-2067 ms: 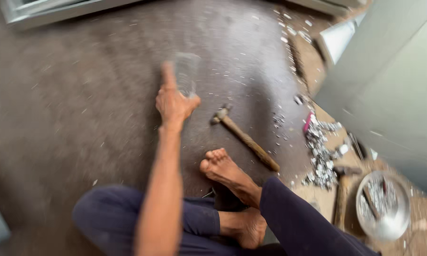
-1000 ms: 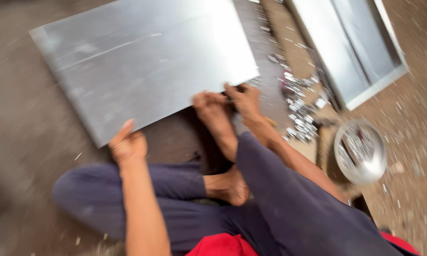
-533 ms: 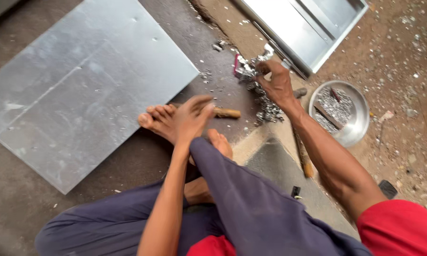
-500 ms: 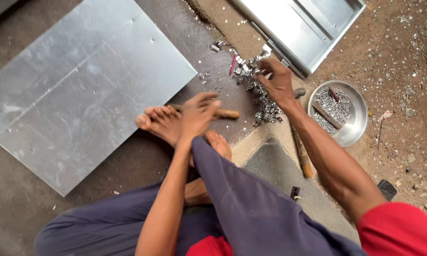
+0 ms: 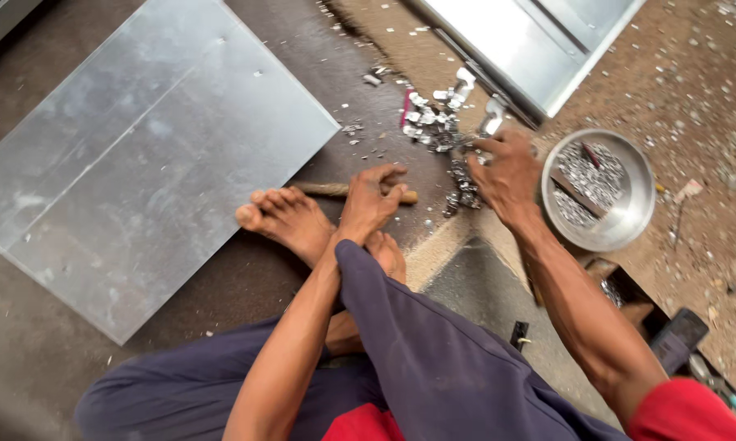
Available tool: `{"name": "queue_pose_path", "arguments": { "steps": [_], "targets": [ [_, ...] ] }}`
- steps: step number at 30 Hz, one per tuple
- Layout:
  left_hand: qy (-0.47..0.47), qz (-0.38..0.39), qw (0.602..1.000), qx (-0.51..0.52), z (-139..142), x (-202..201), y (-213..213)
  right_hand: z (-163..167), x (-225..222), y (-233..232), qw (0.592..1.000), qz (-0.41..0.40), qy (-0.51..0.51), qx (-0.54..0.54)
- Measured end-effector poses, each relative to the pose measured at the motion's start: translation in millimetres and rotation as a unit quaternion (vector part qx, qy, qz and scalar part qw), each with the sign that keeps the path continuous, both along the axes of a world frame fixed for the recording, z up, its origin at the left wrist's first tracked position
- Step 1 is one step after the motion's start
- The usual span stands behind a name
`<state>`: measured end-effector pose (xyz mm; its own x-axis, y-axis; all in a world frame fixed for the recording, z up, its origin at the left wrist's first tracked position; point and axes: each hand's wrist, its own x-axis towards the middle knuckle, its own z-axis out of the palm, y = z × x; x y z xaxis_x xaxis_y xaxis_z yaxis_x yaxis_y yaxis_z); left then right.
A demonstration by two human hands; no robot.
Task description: The person sits on the floor and assembles metal parts by marking a sheet with a scribe, punching holes with a hammer and punch, and attaching a metal frame. They then use a hammer to secure the frame to the sheet.
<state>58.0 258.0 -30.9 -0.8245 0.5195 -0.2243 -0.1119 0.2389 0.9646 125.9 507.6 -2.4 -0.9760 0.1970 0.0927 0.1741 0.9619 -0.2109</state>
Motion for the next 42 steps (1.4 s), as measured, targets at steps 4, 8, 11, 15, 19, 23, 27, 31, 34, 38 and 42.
{"name": "queue_pose_path", "arguments": {
  "steps": [4, 8, 11, 15, 19, 23, 27, 31, 34, 38, 42],
  "targets": [
    [-0.116, 0.004, 0.988, 0.099, 8.0, -4.2, 1.4, 16.5, -6.6, -26.0, 0.999, 0.026, -0.024, -0.006],
    [-0.081, -0.019, 0.996, 0.024, 5.8, -7.3, 0.9, 11.7, -18.6, -48.7, 0.989, 0.094, -0.007, -0.118],
    [0.01, -0.024, 0.997, -0.077, 5.3, -8.5, -0.2, 5.7, -14.1, -45.4, 0.987, 0.079, -0.041, -0.137],
    [0.105, -0.204, 0.943, -0.241, 7.2, -13.1, 18.1, 7.9, 8.1, -29.5, 0.986, 0.031, 0.031, -0.162],
    [0.23, -0.208, 0.916, -0.255, -2.8, -18.9, 48.6, 11.0, 24.9, -30.4, 0.993, 0.073, 0.037, -0.085],
    [0.304, -0.21, 0.916, -0.156, -18.3, -18.3, 56.7, 8.1, 30.8, -39.7, 0.993, 0.05, -0.036, -0.101],
    [0.296, -0.178, 0.938, -0.034, -19.0, -18.7, 33.4, 4.8, 26.0, -56.5, 0.965, -0.013, -0.011, -0.262],
    [0.112, 0.039, 0.993, -0.016, 21.8, -12.5, -27.3, -0.6, 8.7, -102.4, 0.931, 0.037, 0.05, -0.36],
    [0.095, 0.132, 0.986, -0.023, 50.0, -1.7, -77.1, -11.4, -7.8, -136.8, 0.955, 0.195, 0.061, -0.216],
    [0.242, 0.142, 0.955, -0.095, 56.8, -2.0, -100.0, -27.0, -16.4, -123.2, 0.958, 0.245, -0.01, -0.152],
    [0.277, 0.091, 0.945, -0.15, 39.9, -6.4, -95.6, -32.5, -10.6, -65.3, 0.961, 0.258, 0.01, -0.094]
  ]
}}
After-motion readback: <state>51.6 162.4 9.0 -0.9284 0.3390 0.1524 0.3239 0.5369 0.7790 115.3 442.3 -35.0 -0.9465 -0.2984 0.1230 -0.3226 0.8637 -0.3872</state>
